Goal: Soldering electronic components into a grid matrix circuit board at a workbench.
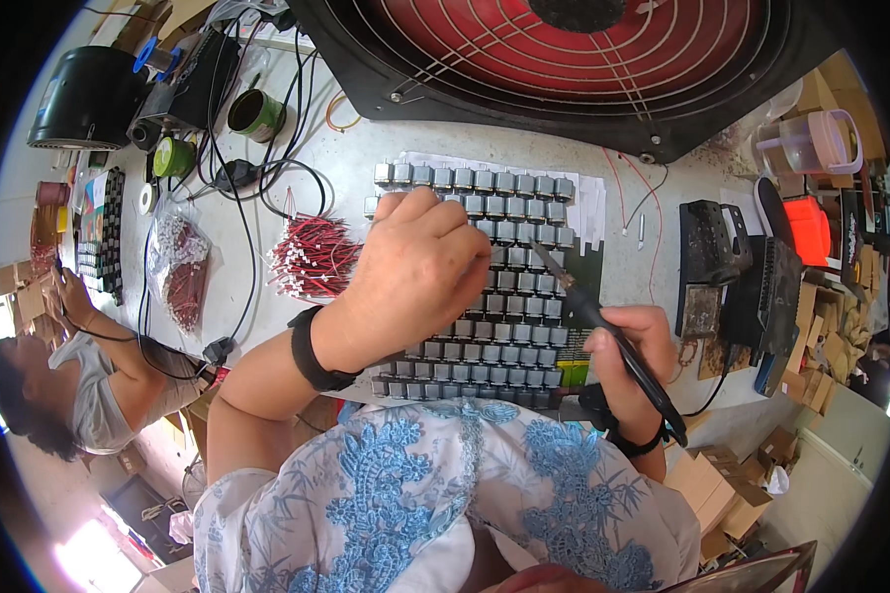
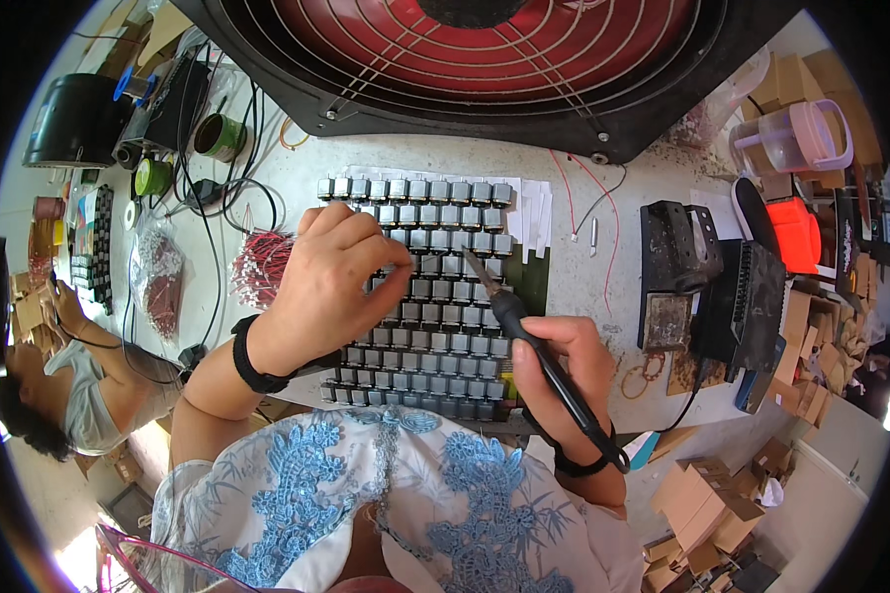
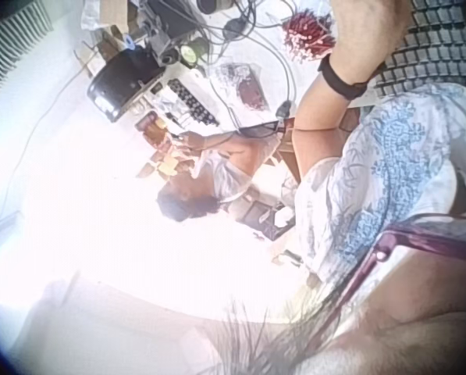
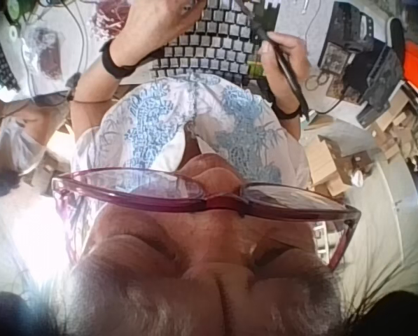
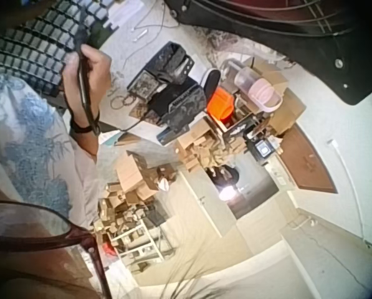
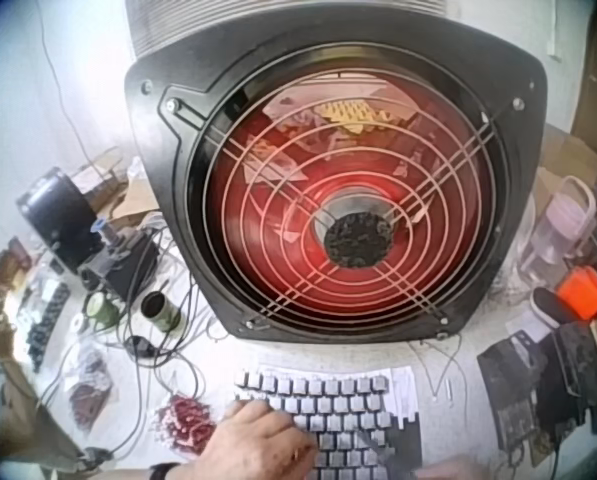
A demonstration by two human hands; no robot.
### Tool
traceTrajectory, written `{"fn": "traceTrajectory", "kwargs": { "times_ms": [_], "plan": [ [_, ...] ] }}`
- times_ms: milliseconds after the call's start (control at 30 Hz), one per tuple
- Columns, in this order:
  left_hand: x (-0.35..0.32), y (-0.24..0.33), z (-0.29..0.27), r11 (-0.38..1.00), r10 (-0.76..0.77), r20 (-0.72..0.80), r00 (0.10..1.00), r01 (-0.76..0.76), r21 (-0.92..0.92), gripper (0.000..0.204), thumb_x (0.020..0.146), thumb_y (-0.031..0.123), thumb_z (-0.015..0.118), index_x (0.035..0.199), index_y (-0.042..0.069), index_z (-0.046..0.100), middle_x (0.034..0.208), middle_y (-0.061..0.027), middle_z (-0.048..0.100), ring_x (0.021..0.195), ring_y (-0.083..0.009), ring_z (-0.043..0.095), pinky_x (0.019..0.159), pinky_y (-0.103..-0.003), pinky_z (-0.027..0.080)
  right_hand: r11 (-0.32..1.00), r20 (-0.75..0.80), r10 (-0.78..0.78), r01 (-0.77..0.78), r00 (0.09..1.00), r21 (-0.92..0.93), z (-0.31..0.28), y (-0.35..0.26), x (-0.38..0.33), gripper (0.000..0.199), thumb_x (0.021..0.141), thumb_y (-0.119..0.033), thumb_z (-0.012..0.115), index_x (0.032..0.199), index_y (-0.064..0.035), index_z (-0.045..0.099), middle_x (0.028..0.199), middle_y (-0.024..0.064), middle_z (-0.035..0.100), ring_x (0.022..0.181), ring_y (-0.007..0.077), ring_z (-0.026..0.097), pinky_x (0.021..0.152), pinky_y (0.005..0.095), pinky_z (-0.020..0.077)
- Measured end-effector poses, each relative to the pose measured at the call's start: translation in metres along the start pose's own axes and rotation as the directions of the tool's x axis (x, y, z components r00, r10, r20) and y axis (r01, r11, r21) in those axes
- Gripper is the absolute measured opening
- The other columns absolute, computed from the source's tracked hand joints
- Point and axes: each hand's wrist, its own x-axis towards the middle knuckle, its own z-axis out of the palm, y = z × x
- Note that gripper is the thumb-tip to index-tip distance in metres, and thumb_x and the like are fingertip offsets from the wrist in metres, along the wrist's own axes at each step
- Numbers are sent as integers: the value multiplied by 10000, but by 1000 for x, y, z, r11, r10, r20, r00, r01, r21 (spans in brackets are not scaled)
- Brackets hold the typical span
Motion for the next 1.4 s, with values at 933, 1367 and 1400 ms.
{"fn": "traceTrajectory", "kwargs": {
  "times_ms": [933, 1367, 1400],
  "plan": [
    [15, 3, 14, 997, 76, -9, 997, -76, -12, 171, 647, 45, 743, 767, 111, 641, 747, -15, 547, 750, -226, 515, 684, -363, 389, 999, -60, 39, -38, 997, 18, -13, 4, -6, 190, 847, -45, 673, 1004, 4, 577, 827, 64, 656, 680, 65, 588, 618, 217, 474],
    [17, 7, 17, 997, 80, -8, 997, -80, -19, 173, 642, 52, 744, 768, 112, 642, 755, -18, 545, 751, -229, 515, 694, -359, 388, 999, -35, 44, -45, 998, -29, -11, 1, -2, 190, 833, -57, 688, 989, -10, 588, 792, 61, 665, 671, 74, 609, 621, 214, 476],
    [17, 7, 16, 997, 78, -19, 997, -78, -20, 172, 643, 53, 744, 769, 113, 642, 756, -18, 545, 752, -229, 515, 695, -359, 389, 998, -34, 48, -49, 998, -31, -11, 1, -3, 190, 833, -56, 688, 988, -11, 589, 798, 62, 666, 674, 74, 612, 624, 214, 477]
  ]
}}
